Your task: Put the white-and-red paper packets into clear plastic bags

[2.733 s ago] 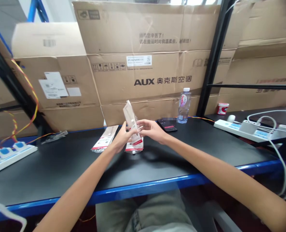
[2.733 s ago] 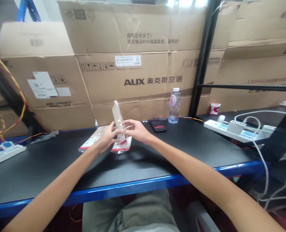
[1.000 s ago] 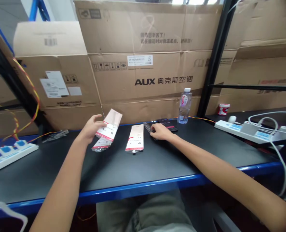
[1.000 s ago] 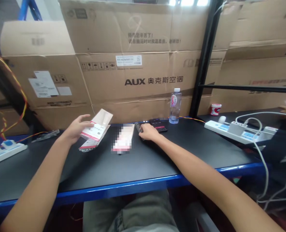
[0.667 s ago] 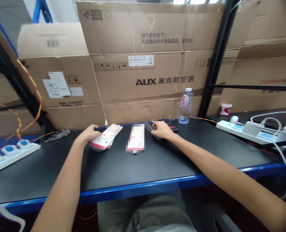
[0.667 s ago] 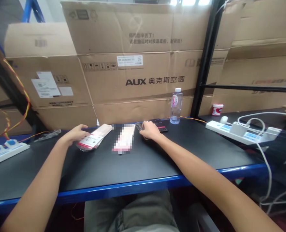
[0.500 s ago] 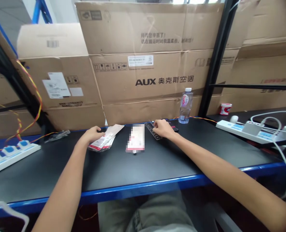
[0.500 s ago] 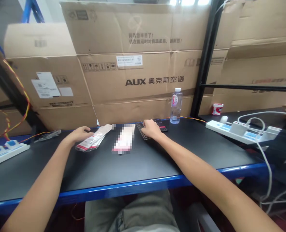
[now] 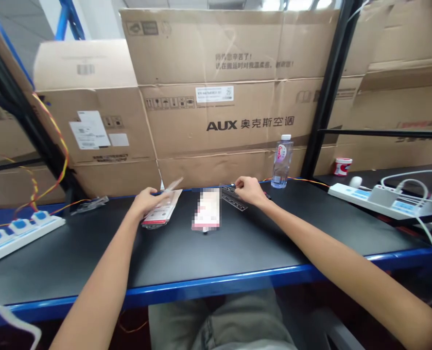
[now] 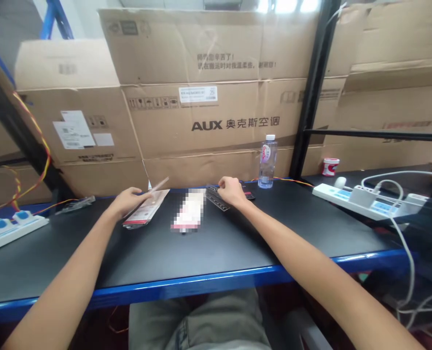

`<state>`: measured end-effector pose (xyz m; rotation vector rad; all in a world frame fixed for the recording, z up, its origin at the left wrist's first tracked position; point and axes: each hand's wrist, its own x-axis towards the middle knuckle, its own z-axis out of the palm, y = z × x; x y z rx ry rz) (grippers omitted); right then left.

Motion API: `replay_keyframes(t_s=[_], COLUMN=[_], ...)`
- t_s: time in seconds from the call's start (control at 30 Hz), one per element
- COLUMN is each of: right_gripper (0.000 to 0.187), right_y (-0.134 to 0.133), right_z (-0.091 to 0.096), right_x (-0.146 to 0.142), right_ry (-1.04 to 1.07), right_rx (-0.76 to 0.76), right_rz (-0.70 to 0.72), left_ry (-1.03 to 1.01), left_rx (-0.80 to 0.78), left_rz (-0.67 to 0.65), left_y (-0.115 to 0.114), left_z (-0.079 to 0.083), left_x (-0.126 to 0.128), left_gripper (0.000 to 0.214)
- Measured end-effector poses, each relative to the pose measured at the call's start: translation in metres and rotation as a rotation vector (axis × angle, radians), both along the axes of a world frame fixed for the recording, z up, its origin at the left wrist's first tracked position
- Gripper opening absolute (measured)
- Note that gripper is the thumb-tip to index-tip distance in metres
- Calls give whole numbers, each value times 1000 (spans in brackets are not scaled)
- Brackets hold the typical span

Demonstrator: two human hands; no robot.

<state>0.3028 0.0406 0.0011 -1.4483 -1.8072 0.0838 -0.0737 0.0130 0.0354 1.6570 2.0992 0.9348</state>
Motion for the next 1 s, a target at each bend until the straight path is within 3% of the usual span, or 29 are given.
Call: replay_keyframes(t_s=[0.13,0.23,0.4,0.5,0.6,0.73,0.8,0.9,1.0], right_gripper=[20,21,23,23,23,22,21,20,17], right_y=[1,0,-5,-7,-8,-10,-12,-15,-17], right_z=[-1,0,4,6,7,8,9,11,13], right_x=[1,1,0,-2,-3,-5,-7,-9,-12], right_ry=[36,39,26,30,36,80,157,314,501], right_rx=[5,4,2,-2,8,14,-17,-83,-146], right_rz=[7,13,14,20,23,45,78,118,157], left_ry=[-684,-837,-766,-763,-690,-165,74,154,238], left_rx=[-62,-77,-109,-178,-143,-82,-50,-29,6], left_rz=[-244,-332,-325,-256,-182,44,95,102,135], left_y=[-11,-20,-25,-22,-14,0,6,11,10], left_z=[21,31,31,27,20,1,-11,-22,-20], left_x=[-6,-3,5,3,-1,1,4,9,18], left_gripper=[72,68,66,60,59,68,77,84,81])
